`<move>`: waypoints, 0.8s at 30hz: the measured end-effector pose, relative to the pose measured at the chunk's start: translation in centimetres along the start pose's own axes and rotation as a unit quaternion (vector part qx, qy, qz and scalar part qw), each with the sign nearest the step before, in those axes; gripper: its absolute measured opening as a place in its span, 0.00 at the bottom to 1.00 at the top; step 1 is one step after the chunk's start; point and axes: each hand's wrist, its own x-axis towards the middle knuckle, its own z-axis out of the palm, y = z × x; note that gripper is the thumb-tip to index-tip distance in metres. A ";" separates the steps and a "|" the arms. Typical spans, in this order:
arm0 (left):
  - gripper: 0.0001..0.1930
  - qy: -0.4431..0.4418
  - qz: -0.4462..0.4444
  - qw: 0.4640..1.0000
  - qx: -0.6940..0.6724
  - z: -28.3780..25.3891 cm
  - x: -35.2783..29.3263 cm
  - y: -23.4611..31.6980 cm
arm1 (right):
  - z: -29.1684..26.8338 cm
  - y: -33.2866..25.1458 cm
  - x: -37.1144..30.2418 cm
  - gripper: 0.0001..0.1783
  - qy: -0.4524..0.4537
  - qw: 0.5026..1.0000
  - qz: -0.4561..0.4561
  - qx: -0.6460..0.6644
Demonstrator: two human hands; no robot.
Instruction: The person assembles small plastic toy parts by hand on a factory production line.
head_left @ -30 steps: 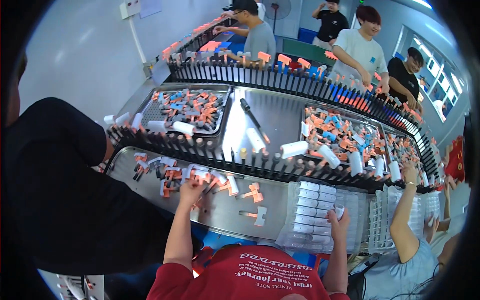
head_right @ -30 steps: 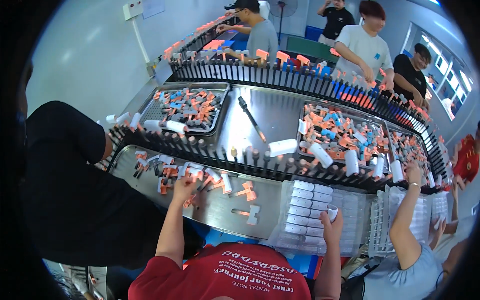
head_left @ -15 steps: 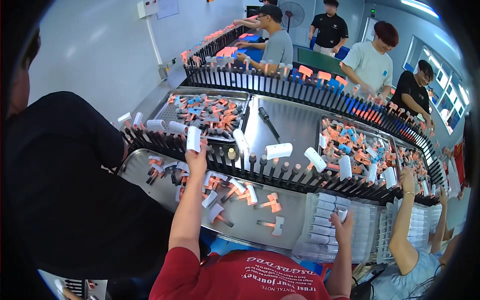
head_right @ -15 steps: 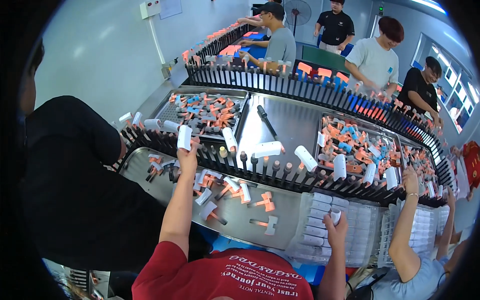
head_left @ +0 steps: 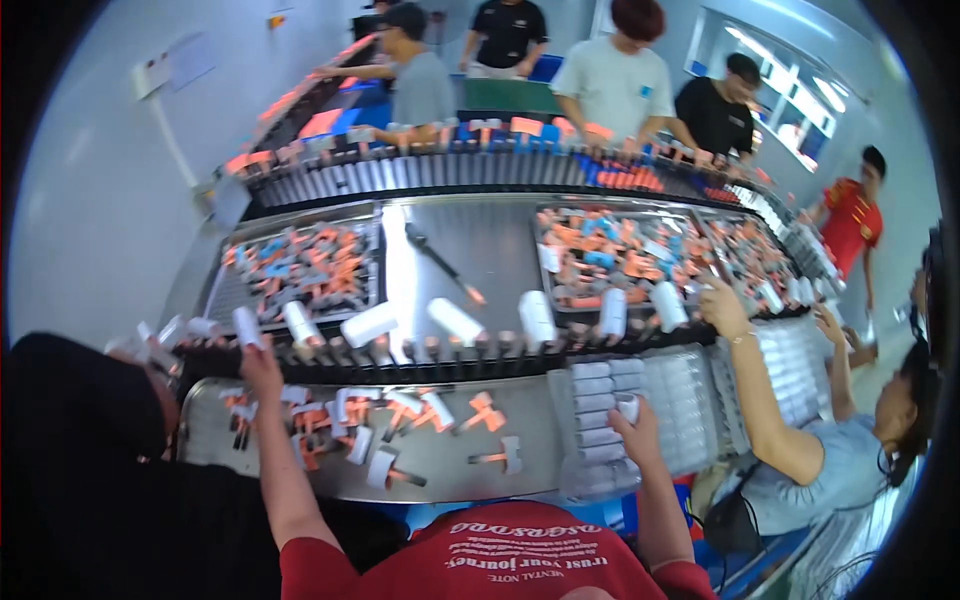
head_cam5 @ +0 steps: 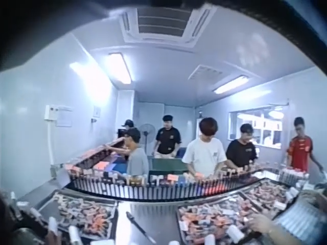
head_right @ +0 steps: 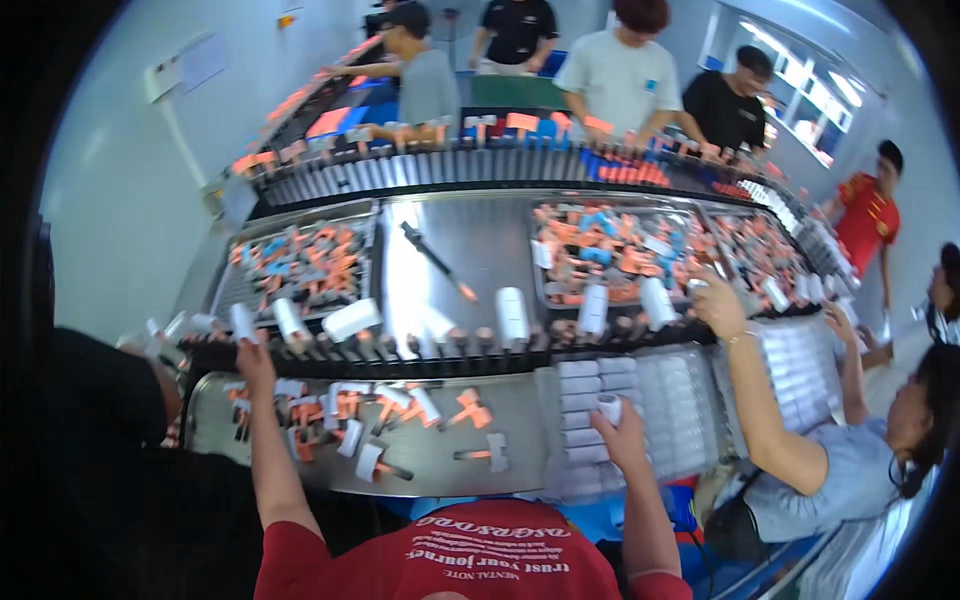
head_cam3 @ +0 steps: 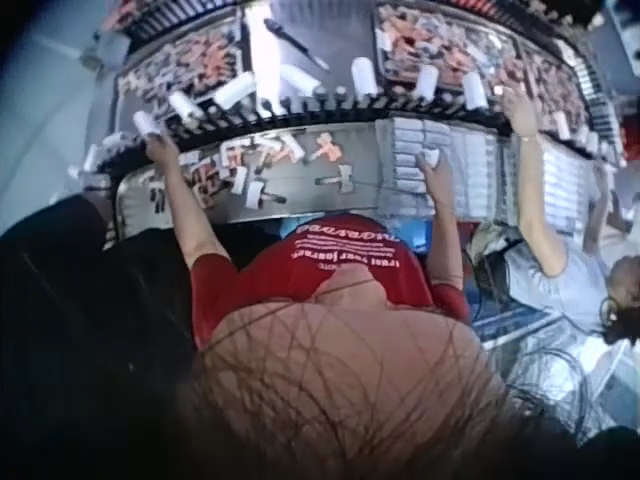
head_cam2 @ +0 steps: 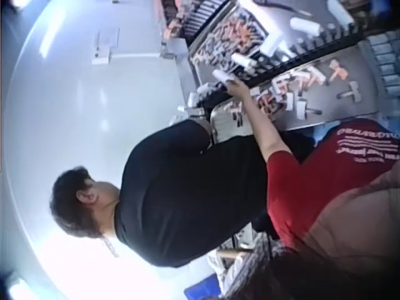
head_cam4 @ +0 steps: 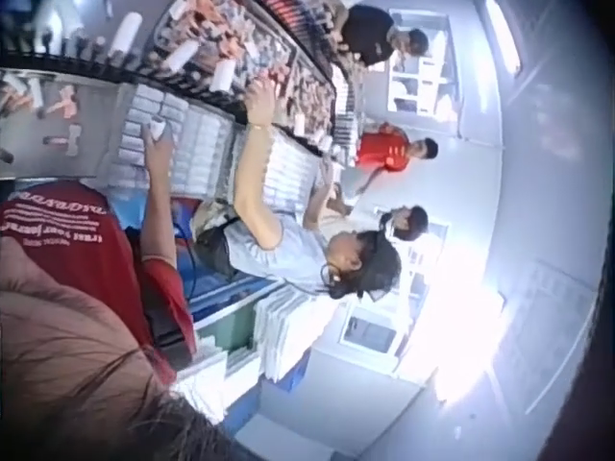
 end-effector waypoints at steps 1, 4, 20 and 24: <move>0.16 0.064 -0.011 0.996 -0.068 0.8 0.0 -0.2 | 0.0 -0.3 0.0 0.13 -0.003 1.000 0.008 0.006; 0.15 0.086 -0.080 0.993 0.029 1.3 0.6 0.4 | -0.4 -0.6 -0.2 0.12 0.006 0.997 0.032 0.070; 0.14 -0.170 -0.050 0.967 -0.184 -0.4 -19.6 14.3 | -7.2 -0.2 3.7 0.11 0.138 0.989 0.008 0.046; 0.14 -0.260 0.161 0.928 -0.212 0.7 -25.5 22.6 | -9.8 -4.7 9.1 0.15 0.152 0.986 -0.008 0.066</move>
